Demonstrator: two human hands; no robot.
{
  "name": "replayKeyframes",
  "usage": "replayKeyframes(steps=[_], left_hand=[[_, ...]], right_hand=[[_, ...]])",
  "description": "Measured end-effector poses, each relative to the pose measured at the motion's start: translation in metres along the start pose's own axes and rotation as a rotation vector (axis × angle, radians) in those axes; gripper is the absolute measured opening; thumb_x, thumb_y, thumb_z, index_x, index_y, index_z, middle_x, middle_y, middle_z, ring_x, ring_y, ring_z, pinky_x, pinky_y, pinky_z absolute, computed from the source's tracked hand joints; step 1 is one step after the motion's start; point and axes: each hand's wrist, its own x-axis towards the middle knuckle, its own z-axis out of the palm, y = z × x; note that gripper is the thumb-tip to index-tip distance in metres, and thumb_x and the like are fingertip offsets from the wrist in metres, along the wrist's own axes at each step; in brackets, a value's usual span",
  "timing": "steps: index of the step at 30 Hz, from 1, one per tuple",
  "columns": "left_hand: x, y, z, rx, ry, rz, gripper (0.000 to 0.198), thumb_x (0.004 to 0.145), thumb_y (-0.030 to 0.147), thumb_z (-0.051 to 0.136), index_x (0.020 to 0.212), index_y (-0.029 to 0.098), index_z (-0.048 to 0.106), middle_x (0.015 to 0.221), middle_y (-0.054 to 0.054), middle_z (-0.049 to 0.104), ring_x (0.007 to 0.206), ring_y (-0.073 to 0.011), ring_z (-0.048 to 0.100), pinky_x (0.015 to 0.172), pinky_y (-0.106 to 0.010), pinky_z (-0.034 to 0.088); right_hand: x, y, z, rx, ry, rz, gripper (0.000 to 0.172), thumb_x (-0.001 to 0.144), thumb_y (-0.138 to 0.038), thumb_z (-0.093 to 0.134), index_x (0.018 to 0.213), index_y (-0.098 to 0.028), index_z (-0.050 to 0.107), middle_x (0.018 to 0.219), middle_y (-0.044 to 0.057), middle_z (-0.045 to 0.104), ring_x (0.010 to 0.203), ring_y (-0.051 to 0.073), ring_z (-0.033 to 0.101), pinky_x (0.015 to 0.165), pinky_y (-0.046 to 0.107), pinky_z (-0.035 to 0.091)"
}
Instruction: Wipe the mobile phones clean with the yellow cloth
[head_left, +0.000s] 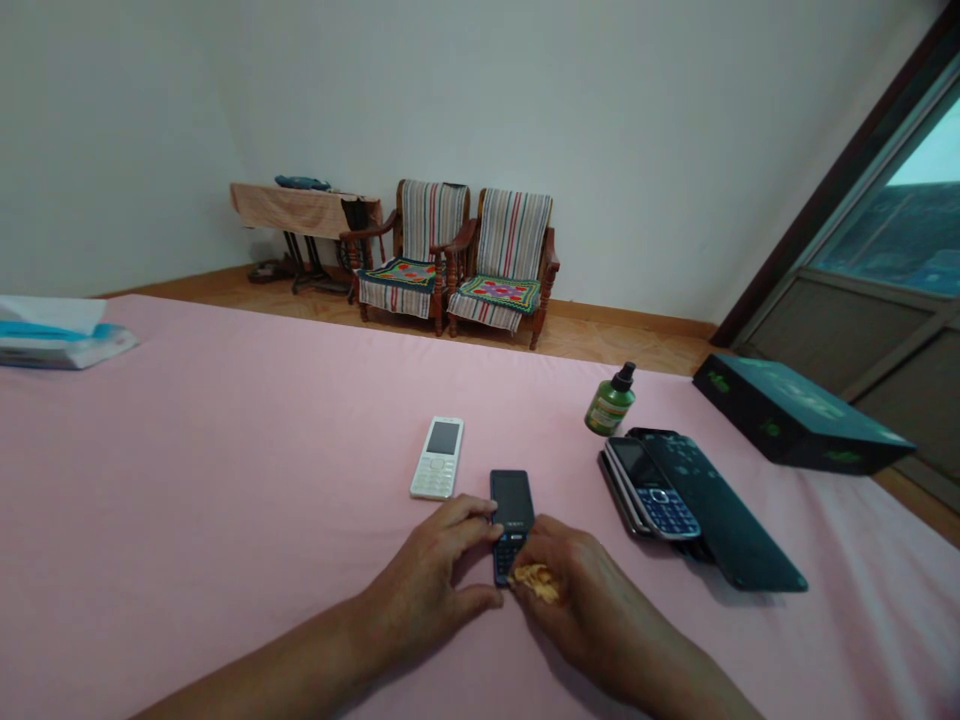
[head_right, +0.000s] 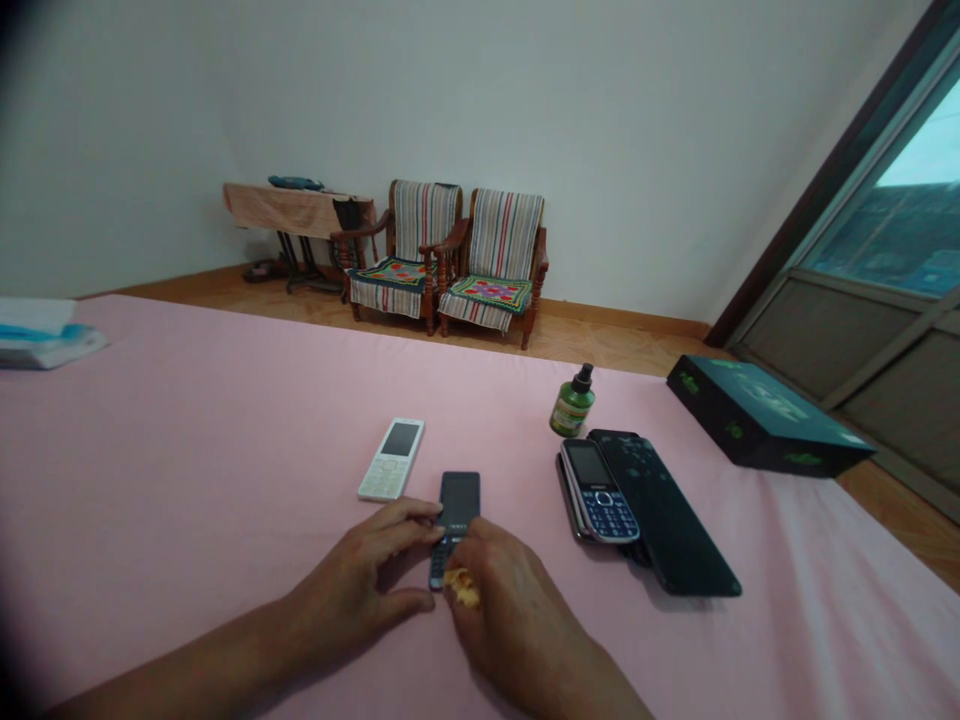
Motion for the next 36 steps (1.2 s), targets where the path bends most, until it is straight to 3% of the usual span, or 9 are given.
replayKeyframes(steps=[6,15,24,32,36], left_hand=[[0.0,0.0,0.0,-0.002,0.005,-0.027,0.05,0.065,0.007,0.081,0.111,0.021,0.066,0.126,-0.01,0.058,0.116,-0.0275,0.056,0.1,-0.043,0.046],[0.002,0.004,0.0,-0.012,0.01,-0.031,0.045,0.068,0.007,0.078,0.109,0.022,0.067,0.124,-0.008,0.059,0.114,-0.0267,0.056,0.099,-0.04,0.046],[0.005,0.014,-0.002,-0.057,0.0,-0.015,0.028,0.074,0.009,0.077,0.097,0.021,0.068,0.114,-0.005,0.061,0.109,-0.0233,0.057,0.095,-0.033,0.046],[0.0,0.003,0.002,-0.001,0.016,-0.032,0.049,0.064,0.003,0.081,0.109,0.018,0.067,0.123,-0.01,0.059,0.115,-0.0259,0.056,0.099,-0.037,0.045],[0.001,0.002,0.003,0.002,0.012,-0.03,0.051,0.063,0.003,0.083,0.11,0.017,0.067,0.124,-0.01,0.058,0.115,-0.0252,0.055,0.1,-0.036,0.044]], right_hand=[[0.001,0.004,-0.012,-0.053,0.045,0.023,0.018,0.081,-0.002,0.052,0.076,-0.018,0.061,0.08,0.002,0.057,0.073,0.016,0.055,0.064,0.025,0.04],[0.011,0.001,0.003,-0.033,0.054,-0.018,0.021,0.081,-0.001,0.05,0.079,-0.018,0.061,0.088,0.004,0.057,0.081,0.017,0.055,0.07,0.026,0.042],[0.018,-0.01,0.015,-0.053,0.01,-0.007,0.018,0.08,-0.001,0.054,0.077,-0.017,0.061,0.084,0.003,0.055,0.078,0.016,0.053,0.065,0.025,0.038],[0.005,0.003,-0.011,-0.099,0.025,0.055,0.019,0.08,-0.002,0.054,0.075,-0.017,0.064,0.081,0.004,0.058,0.078,0.018,0.055,0.067,0.026,0.04],[0.007,0.003,-0.007,-0.099,0.033,0.021,0.02,0.08,-0.001,0.052,0.074,-0.017,0.063,0.082,0.004,0.059,0.078,0.018,0.055,0.067,0.026,0.041]])
